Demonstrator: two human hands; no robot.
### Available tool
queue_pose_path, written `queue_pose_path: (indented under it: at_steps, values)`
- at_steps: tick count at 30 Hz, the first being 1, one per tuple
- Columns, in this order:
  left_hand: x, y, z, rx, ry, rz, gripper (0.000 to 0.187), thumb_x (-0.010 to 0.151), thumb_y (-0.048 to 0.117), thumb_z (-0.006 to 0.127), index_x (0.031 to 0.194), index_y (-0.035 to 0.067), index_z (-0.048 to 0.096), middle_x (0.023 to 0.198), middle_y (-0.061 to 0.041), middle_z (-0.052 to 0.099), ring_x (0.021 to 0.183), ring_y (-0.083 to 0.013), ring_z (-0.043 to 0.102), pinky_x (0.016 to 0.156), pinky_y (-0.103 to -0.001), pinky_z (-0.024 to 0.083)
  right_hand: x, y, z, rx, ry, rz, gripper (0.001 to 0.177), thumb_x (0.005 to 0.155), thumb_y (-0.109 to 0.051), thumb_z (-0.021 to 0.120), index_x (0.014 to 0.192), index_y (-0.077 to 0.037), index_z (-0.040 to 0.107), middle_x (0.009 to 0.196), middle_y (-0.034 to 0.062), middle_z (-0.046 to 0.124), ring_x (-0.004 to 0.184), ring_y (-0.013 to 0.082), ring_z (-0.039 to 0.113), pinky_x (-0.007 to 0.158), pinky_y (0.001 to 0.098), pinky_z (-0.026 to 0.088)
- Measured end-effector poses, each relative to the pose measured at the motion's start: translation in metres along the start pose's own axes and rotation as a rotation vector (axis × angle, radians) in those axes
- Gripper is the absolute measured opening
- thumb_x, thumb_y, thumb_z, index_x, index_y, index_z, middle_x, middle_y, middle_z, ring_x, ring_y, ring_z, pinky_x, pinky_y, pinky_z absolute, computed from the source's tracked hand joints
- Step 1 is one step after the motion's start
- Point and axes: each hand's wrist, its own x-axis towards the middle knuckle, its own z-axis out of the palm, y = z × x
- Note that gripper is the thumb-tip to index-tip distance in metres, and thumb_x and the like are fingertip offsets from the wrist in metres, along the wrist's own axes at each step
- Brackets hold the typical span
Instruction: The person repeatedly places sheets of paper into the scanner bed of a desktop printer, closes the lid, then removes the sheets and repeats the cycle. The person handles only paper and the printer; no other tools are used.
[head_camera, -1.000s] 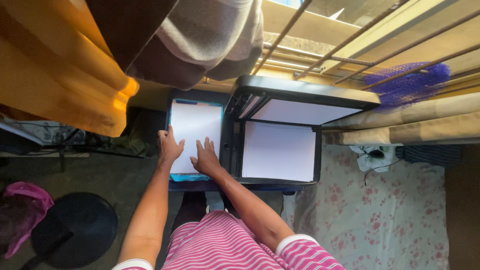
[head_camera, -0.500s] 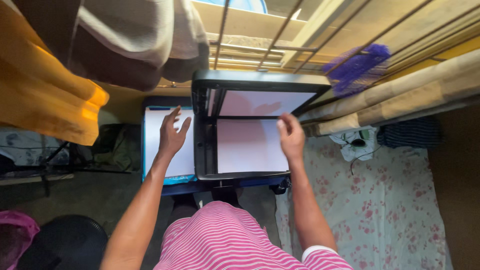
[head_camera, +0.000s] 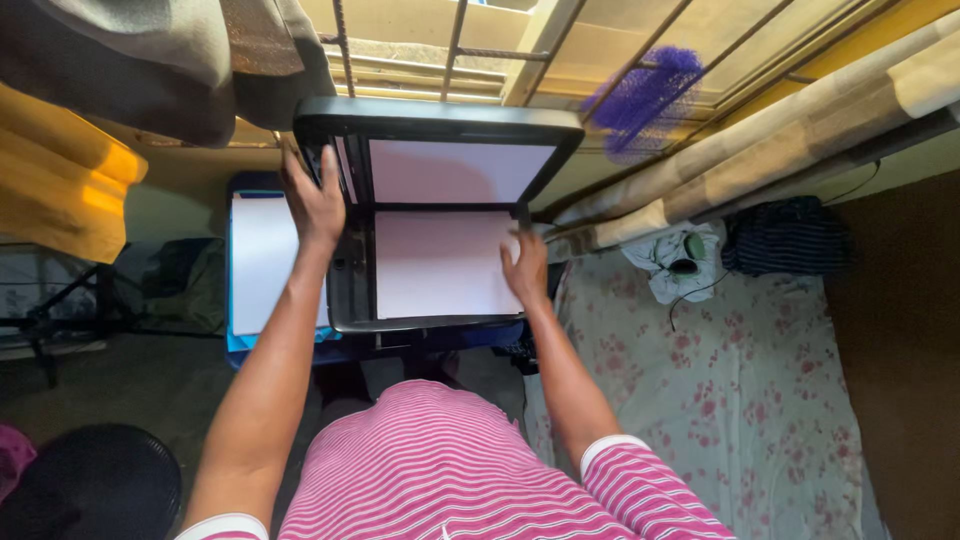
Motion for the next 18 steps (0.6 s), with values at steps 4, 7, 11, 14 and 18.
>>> queue_pose_path:
  at_steps: [4, 7, 11, 14, 18]
  values:
    - [-0.092, -0.05, 0.02, 0.219, -0.204, -0.18, 0.072, 0.1, 0.04, 0.065, 0.153, -0.004, 0.042, 0.131, -0.034, 0.056, 0.122, -0.0495, 0.055, 0.106, -0.055, 0.045, -0.063, 0.006, 0.015, -0.091, -0.004, 0.223, 0.054, 0.089, -0.017, 0.072, 0.136, 0.004, 0.056, 0.13, 0.0257, 0.058, 0.12, 0.0447, 0.052, 0.105, 0.0512, 0.041]
    - [-0.148, -0.078, 0.036, 0.269, -0.341, -0.214, 0.074, 0.094, 0.039, 0.068, 0.152, -0.003, 0.046, 0.128, -0.034, 0.055, 0.121, -0.0494, 0.053, 0.107, -0.053, 0.044, -0.07, 0.01, 0.023, -0.049, 0.009, 0.253, 0.06, 0.088, -0.017, 0.071, 0.14, 0.006, 0.052, 0.133, 0.0261, 0.057, 0.122, 0.0447, 0.05, 0.106, 0.0508, 0.04]
    - [-0.176, -0.092, 0.049, 0.381, -0.343, -0.158, 0.077, 0.092, 0.038, 0.07, 0.152, -0.003, 0.044, 0.134, -0.033, 0.049, 0.124, -0.0492, 0.046, 0.108, -0.054, 0.039, -0.058, 0.013, 0.033, -0.005, -0.009, 0.297, 0.063, 0.088, -0.018, 0.072, 0.143, 0.004, 0.051, 0.136, 0.0262, 0.055, 0.123, 0.045, 0.049, 0.106, 0.0498, 0.041]
    - [-0.178, -0.089, 0.051, 0.403, -0.383, -0.19, 0.076, 0.091, 0.038, 0.07, 0.153, 0.001, 0.045, 0.136, -0.032, 0.047, 0.126, -0.0485, 0.044, 0.108, -0.054, 0.039, -0.048, 0.01, 0.033, 0.03, -0.087, 0.376, 0.06, 0.088, -0.018, 0.071, 0.143, 0.0, 0.052, 0.138, 0.0229, 0.057, 0.125, 0.0433, 0.05, 0.107, 0.0487, 0.042]
    - [-0.174, -0.078, 0.047, 0.411, -0.428, -0.153, 0.075, 0.09, 0.038, 0.072, 0.152, 0.005, 0.046, 0.139, -0.03, 0.046, 0.128, -0.0477, 0.043, 0.108, -0.054, 0.04, -0.043, -0.008, 0.016, 0.005, -0.105, 0.304, 0.063, 0.088, -0.019, 0.073, 0.145, -0.003, 0.052, 0.14, 0.0216, 0.056, 0.126, 0.0427, 0.051, 0.11, 0.0486, 0.042]
